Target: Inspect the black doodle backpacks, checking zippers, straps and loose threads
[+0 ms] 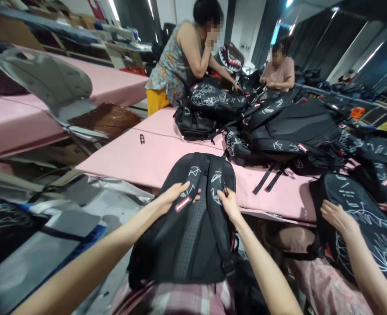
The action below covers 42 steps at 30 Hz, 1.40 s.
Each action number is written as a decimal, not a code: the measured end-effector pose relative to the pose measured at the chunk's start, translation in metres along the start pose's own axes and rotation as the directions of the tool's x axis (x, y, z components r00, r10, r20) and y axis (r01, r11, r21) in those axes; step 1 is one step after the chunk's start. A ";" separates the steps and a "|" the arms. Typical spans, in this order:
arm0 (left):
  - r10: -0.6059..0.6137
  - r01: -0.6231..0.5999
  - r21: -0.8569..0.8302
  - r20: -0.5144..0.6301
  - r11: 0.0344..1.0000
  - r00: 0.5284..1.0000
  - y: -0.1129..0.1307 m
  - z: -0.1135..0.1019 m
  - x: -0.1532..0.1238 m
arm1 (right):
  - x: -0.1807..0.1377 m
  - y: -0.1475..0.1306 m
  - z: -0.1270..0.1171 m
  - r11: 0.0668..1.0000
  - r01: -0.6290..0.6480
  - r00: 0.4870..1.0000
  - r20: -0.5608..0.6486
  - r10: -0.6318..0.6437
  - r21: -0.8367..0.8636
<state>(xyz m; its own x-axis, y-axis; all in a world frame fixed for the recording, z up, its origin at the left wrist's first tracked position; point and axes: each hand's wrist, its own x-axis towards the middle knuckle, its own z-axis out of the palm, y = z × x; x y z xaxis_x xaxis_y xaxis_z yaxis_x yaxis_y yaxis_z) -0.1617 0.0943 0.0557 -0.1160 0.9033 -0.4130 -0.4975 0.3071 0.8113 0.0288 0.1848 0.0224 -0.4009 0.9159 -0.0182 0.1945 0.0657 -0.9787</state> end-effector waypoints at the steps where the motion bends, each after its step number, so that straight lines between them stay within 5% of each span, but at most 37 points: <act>1: -0.047 0.047 -0.026 -0.021 0.999 0.999 -0.018 -0.011 0.000 | -0.007 0.017 0.001 0.999 -0.028 0.999 0.025 0.029 -0.019; 5: -0.123 0.122 -0.056 -0.007 0.991 0.992 -0.039 -0.028 -0.012 | -0.017 0.031 -0.004 0.969 0.044 0.999 -0.001 -0.046 -0.242; 8: -0.196 0.196 -0.002 -0.040 0.981 0.980 -0.030 -0.030 -0.020 | -0.012 0.010 -0.008 0.816 0.196 0.955 -0.083 -0.284 -0.543; 10: -0.219 0.224 0.038 -0.106 0.974 0.970 -0.027 -0.032 -0.024 | -0.011 -0.003 -0.003 0.728 0.294 0.929 0.005 -0.371 -0.619; 14: -0.185 0.215 0.096 -0.256 0.972 0.949 -0.026 -0.039 -0.032 | -0.007 -0.017 0.016 0.677 0.541 0.840 0.359 -0.407 -0.498; 16: -0.152 0.186 0.114 -0.256 0.976 0.955 -0.020 -0.043 -0.034 | 0.000 -0.018 0.026 0.652 0.627 0.774 0.435 -0.459 -0.426; 30: -0.108 0.109 0.022 -0.048 0.994 0.993 0.008 -0.057 -0.035 | 0.049 -0.042 0.054 0.506 0.806 0.586 0.538 -0.606 -0.307; 42: -0.120 0.120 -0.055 0.012 0.991 0.993 0.016 -0.061 -0.037 | 0.059 -0.050 0.060 0.503 0.820 0.552 0.607 -0.571 -0.273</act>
<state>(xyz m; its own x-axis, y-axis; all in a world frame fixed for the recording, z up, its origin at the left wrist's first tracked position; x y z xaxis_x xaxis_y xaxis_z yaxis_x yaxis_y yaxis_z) -0.2174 0.0472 0.0585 -0.0455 0.8635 -0.5024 -0.5544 0.3965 0.7317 -0.0584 0.2122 0.0580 -0.8760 0.2278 0.4251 0.0132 0.8925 -0.4509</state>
